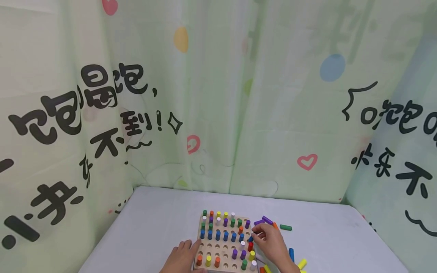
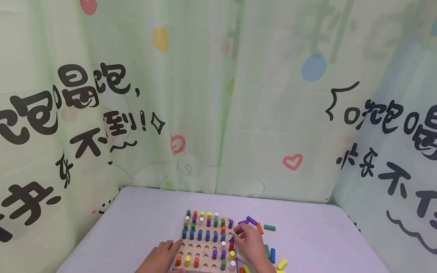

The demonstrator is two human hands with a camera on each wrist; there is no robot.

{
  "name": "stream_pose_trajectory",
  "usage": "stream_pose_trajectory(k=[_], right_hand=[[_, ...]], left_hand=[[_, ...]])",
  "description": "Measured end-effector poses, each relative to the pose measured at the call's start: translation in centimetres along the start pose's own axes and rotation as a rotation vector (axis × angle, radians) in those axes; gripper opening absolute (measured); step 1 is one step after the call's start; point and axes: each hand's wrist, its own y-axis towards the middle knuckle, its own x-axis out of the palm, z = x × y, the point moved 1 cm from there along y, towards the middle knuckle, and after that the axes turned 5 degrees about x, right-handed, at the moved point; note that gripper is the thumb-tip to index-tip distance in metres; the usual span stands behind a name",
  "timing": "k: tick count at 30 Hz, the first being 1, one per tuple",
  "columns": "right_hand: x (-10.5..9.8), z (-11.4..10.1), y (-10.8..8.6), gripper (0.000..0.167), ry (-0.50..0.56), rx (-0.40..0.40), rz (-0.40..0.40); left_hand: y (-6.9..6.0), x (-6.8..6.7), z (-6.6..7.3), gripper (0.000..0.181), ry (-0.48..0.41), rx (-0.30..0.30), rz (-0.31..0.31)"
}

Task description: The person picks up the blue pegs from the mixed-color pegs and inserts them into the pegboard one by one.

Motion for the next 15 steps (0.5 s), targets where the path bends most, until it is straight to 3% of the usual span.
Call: stream_pose_trajectory(k=[15], right_hand=[[0.51,-0.54,-0.22,0.010,-0.002,0.024,-0.018]], left_hand=[[0.02,-0.22,0.20,0.083,-0.012,-0.019,-0.009]])
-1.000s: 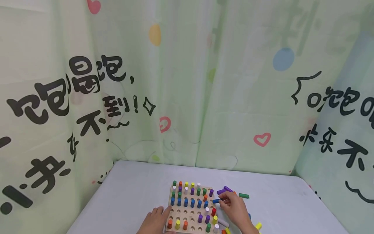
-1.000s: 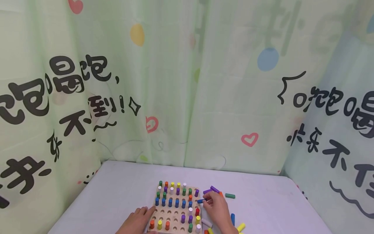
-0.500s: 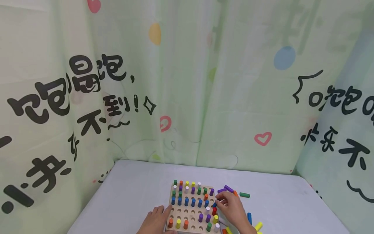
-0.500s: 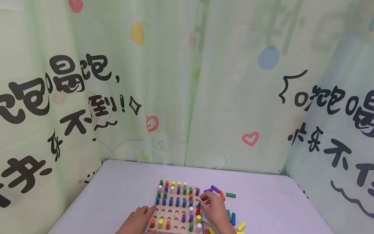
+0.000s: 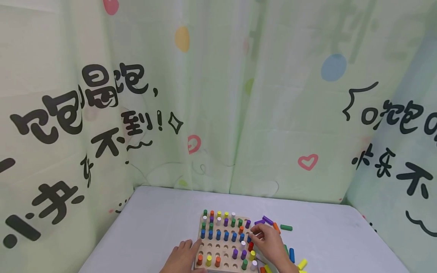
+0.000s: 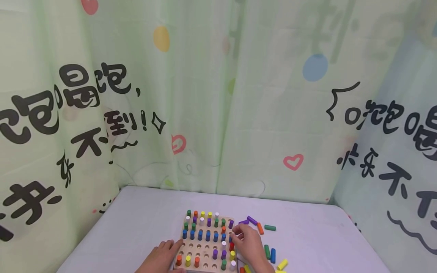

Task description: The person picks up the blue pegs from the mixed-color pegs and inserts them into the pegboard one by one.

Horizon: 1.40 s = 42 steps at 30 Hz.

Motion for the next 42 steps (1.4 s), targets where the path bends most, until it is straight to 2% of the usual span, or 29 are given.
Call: stream_pose_trajectory(k=[10,17,20,27,38,42], right_hand=[[-0.2,0.2,-0.3,0.011,-0.013,0.008,0.000],[-0.9,0.9,-1.2,0.011,-0.021,0.058,-0.011],[-1.2,1.2,-1.6,0.012,-0.008,0.065,-0.013],[-1.7,2.3,-2.6,0.013,-0.007,0.128,-0.033],[-2.9,4.8,-3.4,0.020,-0.093,0.169,-0.011],[-3.3,5.6,-3.5,0.022,-0.118,0.234,-0.021]], left_hand=[[0.1,0.0,-0.1,0.083,0.004,0.008,-0.001],[0.4,0.0,0.2,0.084,0.013,-0.061,-0.055],[0.3,0.0,0.2,0.084,0.011,-0.049,-0.043],[-0.1,0.0,-0.1,0.083,0.011,0.035,0.021],[-0.2,-0.1,0.1,0.081,-0.012,0.024,0.013],[-0.1,0.1,0.0,0.082,-0.013,0.016,0.007]])
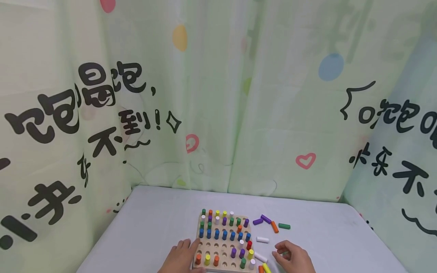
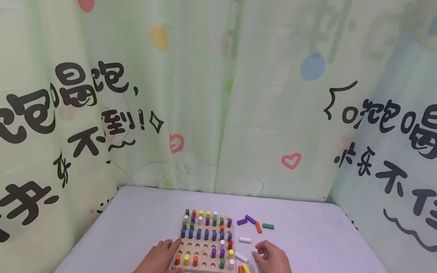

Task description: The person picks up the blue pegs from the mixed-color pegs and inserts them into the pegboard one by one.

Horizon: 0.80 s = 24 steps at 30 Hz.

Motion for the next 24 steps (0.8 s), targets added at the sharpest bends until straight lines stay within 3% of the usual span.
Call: stream_pose_trajectory(k=[9,15,24], right_hand=[[-1.6,0.9,-0.2,0.023,-0.066,0.007,0.014],[-2.0,1.2,0.0,0.025,-0.143,0.091,-0.002],[-0.7,3.7,1.9,0.030,-0.199,0.208,-0.018]], left_hand=[[0.0,-0.1,0.0,0.082,0.007,0.009,0.011],[-0.1,-0.1,0.1,0.081,0.010,0.008,0.014],[0.0,0.0,0.1,0.081,0.014,0.004,0.013]])
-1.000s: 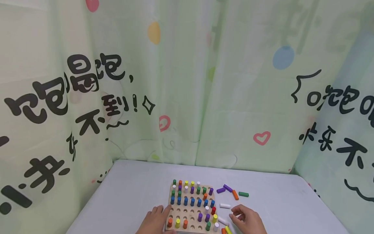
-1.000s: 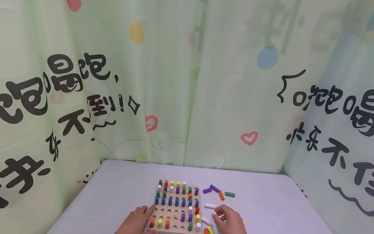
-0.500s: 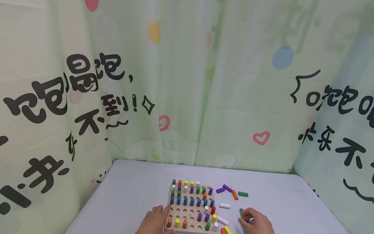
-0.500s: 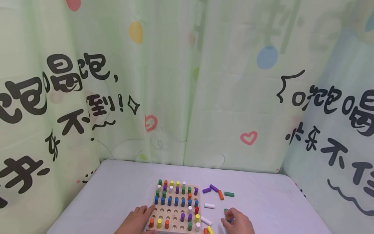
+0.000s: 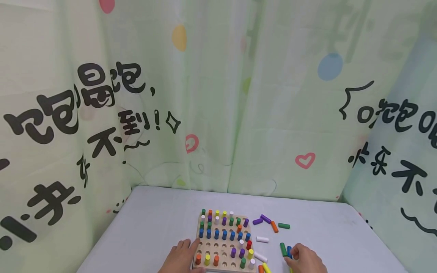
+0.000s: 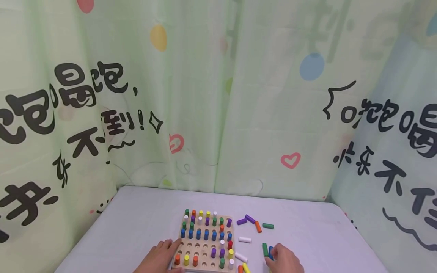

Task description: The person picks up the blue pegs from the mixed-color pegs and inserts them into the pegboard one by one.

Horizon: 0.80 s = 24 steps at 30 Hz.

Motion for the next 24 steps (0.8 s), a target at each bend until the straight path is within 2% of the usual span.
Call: stream_pose_trajectory(k=[2,5,16,24], right_hand=[[0.5,0.4,1.0,0.031,-0.005,0.014,-0.008],[0.7,0.3,1.6,0.030,-0.009,0.046,-0.009],[-1.7,-1.7,-1.6,0.033,-0.049,-0.013,0.000],[-1.9,-2.0,-1.3,0.028,-0.064,-0.017,-0.002]], left_hand=[[0.0,0.0,0.0,0.081,0.002,0.009,0.004],[-0.1,-0.1,-0.1,0.081,0.006,0.017,0.008],[-0.1,0.1,-0.1,0.082,0.004,0.021,0.004],[0.1,0.2,-0.1,0.082,0.016,0.010,0.008]])
